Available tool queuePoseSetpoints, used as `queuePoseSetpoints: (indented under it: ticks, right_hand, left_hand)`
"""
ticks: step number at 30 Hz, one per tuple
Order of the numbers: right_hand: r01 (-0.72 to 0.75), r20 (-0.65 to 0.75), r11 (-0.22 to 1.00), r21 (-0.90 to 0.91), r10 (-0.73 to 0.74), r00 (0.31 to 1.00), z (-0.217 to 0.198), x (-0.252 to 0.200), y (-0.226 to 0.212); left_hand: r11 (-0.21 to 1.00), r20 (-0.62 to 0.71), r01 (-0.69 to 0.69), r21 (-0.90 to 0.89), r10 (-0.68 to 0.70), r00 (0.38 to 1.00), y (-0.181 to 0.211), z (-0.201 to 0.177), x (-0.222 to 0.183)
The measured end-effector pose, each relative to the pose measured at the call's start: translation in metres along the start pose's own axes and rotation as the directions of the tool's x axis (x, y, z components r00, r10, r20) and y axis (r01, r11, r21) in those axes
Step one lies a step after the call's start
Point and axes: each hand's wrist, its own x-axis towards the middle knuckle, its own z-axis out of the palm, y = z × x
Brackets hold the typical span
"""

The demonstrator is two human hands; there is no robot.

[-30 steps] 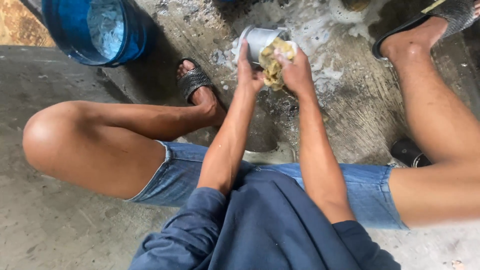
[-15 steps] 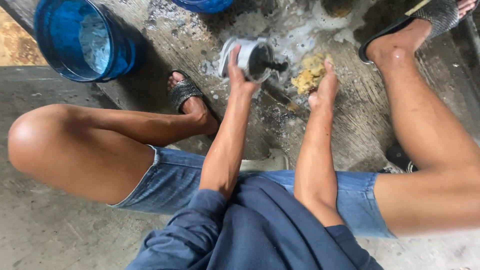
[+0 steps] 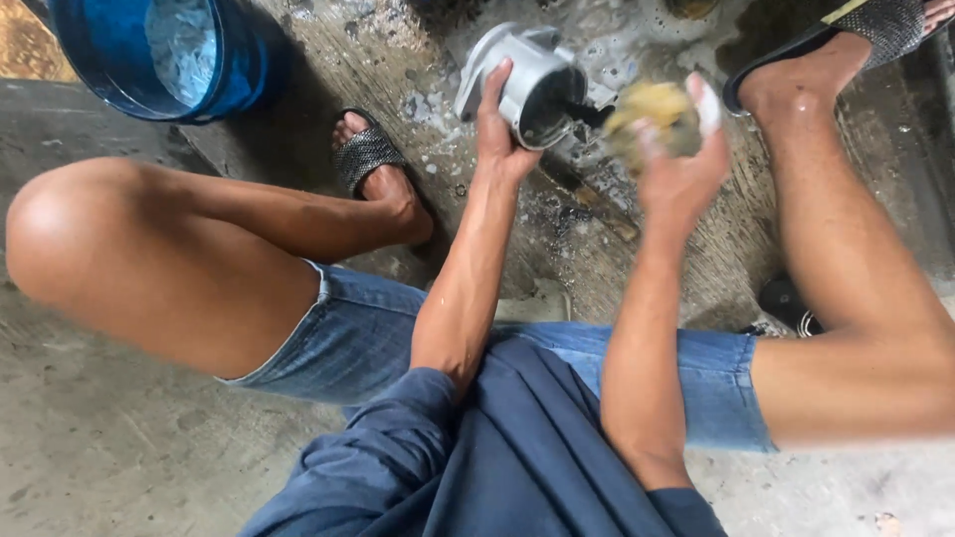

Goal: Cleaning a metal mechanical part using a brush and soapy water in buckets.

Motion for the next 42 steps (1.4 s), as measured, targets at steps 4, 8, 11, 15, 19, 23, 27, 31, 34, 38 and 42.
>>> queuePoseSetpoints:
  ticks: [4, 8, 11, 15, 19, 23, 27, 31, 34, 38, 42]
  right_hand:
    - [0.272, 0.164, 0.962, -0.036, -0.262, 0.951, 0.043, -0.031, 0.002]
    - [0.610, 0.465, 0.787, -0.089, -0.509, 0.724, 0.079, -0.025, 0.021]
    - [0.647, 0.787, 0.737, -0.198, -0.273, 0.553, 0.080, -0.018, 0.023]
    - [0.656, 0.921, 0.738, -0.160, -0.128, 0.368, 0.081, -0.009, 0.013]
    - [0.581, 0.954, 0.781, -0.228, 0.060, 0.294, 0.090, 0.004, 0.002]
    - [0.566, 0.956, 0.790, -0.235, 0.082, 0.282, 0.090, 0.003, -0.001]
    - [0.610, 0.959, 0.767, -0.200, 0.026, 0.282, 0.092, 0.005, 0.017]
    - [0.674, 0.954, 0.719, -0.168, -0.054, 0.295, 0.084, 0.011, 0.036]
    - [0.711, 0.947, 0.687, -0.150, -0.106, 0.303, 0.081, 0.011, 0.044]
    - [0.725, 0.858, 0.625, -0.288, -0.166, 0.485, 0.064, -0.006, 0.007]
    - [0.822, 0.769, 0.566, -0.054, -0.502, 0.396, 0.084, 0.005, 0.084]
  left_hand:
    - [0.999, -0.092, 0.036, -0.011, -0.036, 0.995, -0.001, -0.009, 0.017]
    - [0.993, -0.132, 0.115, -0.008, -0.115, 0.985, -0.003, -0.028, 0.024]
    - [0.995, -0.184, 0.098, 0.014, -0.094, 0.978, 0.000, -0.030, 0.011]
    - [0.991, -0.247, 0.060, 0.119, -0.029, 0.968, -0.002, -0.037, 0.016]
    - [0.994, -0.228, 0.050, 0.101, -0.025, 0.973, -0.005, -0.035, 0.024]
    - [0.987, -0.228, 0.072, 0.143, -0.038, 0.973, -0.003, -0.025, 0.015]
    - [0.983, -0.280, 0.087, 0.160, -0.039, 0.959, -0.002, -0.019, 0.011]
    - [0.987, -0.303, 0.108, 0.119, -0.068, 0.950, -0.005, -0.017, 0.012]
    - [0.987, -0.310, 0.092, 0.133, -0.047, 0.950, -0.008, -0.033, 0.025]
    - [0.984, -0.340, 0.077, 0.162, -0.018, 0.940, -0.005, -0.021, 0.024]
    - [0.987, -0.349, 0.089, 0.131, -0.038, 0.936, -0.003, -0.029, 0.028]
